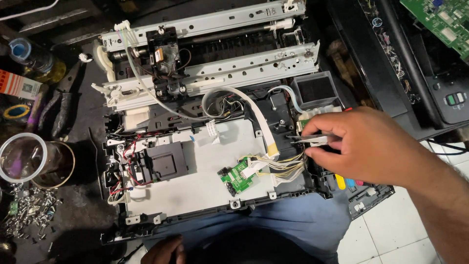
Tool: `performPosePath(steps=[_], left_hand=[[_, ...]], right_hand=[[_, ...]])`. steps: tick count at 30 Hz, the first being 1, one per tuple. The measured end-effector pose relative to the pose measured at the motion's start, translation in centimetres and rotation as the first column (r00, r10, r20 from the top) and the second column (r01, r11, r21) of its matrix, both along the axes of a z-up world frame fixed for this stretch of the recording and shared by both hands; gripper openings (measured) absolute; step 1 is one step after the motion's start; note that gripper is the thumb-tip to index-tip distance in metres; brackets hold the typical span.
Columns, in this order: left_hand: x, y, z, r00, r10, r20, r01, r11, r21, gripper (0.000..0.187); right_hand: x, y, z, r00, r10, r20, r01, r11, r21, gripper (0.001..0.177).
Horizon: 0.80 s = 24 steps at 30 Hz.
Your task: The person uses a screwdriver to manipulate a small circuit board inside a disassembled printer. They then use a hammer to gently tap the board while holding it in place, likely to secure a connection or component.
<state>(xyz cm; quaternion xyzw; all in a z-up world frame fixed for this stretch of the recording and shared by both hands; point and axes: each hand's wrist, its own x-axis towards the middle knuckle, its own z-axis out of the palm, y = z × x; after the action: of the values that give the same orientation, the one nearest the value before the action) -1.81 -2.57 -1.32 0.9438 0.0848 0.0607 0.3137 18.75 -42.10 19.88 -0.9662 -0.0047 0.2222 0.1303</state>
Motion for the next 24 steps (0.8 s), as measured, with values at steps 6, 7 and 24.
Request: performPosePath(steps=[6, 7, 24], left_hand=[[0.0, 0.1, -0.4, 0.998, -0.026, 0.055, 0.025, 1.000, 0.007, 0.024], [-0.2, 0.1, -0.8, 0.997, 0.000, 0.075, -0.002, 1.000, 0.022, 0.023], [-0.7, 1.9, -2.8, 0.975, -0.102, 0.198, 0.102, 0.995, 0.010, 0.028]], right_hand=[[-0.1, -0.1, -0.6, 1.000, 0.006, 0.019, -0.005, 1.000, -0.016, 0.012], [-0.2, -0.4, -1.2, 0.996, 0.038, 0.080, -0.037, 0.999, -0.018, 0.014], [-7.2, -5.8, -3.9, 0.828, -0.442, 0.346, 0.148, 0.766, 0.625, 0.036]])
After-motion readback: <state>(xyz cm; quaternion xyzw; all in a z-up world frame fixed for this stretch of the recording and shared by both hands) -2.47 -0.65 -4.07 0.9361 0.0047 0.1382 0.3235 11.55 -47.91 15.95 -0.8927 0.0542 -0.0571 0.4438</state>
